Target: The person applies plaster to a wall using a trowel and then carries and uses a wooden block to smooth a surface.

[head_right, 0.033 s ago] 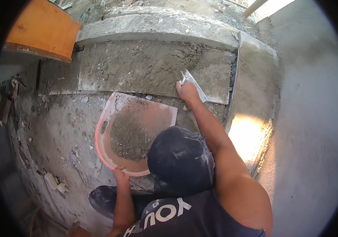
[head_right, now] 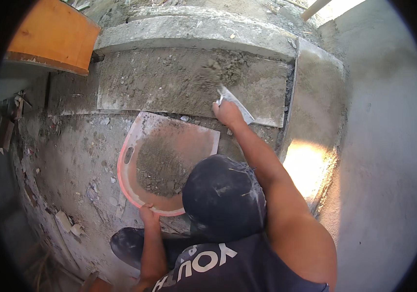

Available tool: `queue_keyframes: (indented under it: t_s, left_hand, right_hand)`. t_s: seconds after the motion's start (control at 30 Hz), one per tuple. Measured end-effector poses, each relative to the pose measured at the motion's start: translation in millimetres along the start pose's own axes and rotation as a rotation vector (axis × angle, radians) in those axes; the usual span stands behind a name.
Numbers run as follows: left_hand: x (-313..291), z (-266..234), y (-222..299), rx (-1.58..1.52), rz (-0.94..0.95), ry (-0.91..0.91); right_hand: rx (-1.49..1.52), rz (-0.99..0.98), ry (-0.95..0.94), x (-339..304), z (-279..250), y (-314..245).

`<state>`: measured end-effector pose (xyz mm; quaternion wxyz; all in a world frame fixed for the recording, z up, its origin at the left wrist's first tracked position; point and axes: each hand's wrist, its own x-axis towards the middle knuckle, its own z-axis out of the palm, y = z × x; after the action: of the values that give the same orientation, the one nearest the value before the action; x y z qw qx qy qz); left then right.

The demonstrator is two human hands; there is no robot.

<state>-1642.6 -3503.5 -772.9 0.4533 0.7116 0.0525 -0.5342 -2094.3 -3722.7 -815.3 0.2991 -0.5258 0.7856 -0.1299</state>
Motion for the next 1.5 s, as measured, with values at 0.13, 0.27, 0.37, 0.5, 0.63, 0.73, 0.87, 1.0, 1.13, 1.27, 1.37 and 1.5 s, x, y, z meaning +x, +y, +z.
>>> queue_keyframes:
  t_s: [0.13,0.27,0.37,0.5,0.63,0.73,0.87,1.0,1.13,1.27,1.37,1.5]
  left_hand:
    - [16,-33,-5,-0.095,-0.029,-0.044]
    - [16,-30,-2,-0.074,-0.052,-0.020]
    - [15,-14,5,-0.070,-0.060,0.023]
    - [11,-12,0,-0.076,0.044,-0.077]
    - [4,-29,8,-0.150,0.066,-0.021]
    - [4,-29,28,-0.178,0.139,-0.024]
    - [37,-35,50,-0.164,0.185,0.016]
    - [61,-18,52,-0.122,0.189,0.160]
    - [77,-44,53,-0.175,0.124,0.100]
    - [69,-6,75,0.156,0.431,0.490]
    - [51,62,105,0.681,0.937,0.750]
    - [59,210,115,0.871,1.284,0.065]
  right_hand:
    - [-0.156,-0.239,-0.245,-41,33,-66]
    - [-0.164,-0.109,-0.108,-38,-8,-68]
    - [-0.095,0.287,0.192,-13,-65,-5]
    - [-0.234,0.376,0.245,16,-57,49]
    - [-0.244,0.313,0.137,26,-53,62]
    - [-0.315,0.339,0.255,8,-78,81]
    - [-0.381,0.284,0.272,1,-79,69]
    - [-0.438,-0.133,0.244,21,-71,56]
    - [-0.500,-0.424,0.219,60,-81,34]
    - [-0.673,-0.400,-0.104,36,-143,98]
    - [-0.600,-0.814,-0.451,12,-205,115]
    - [-0.528,-0.509,-0.261,13,-214,86]
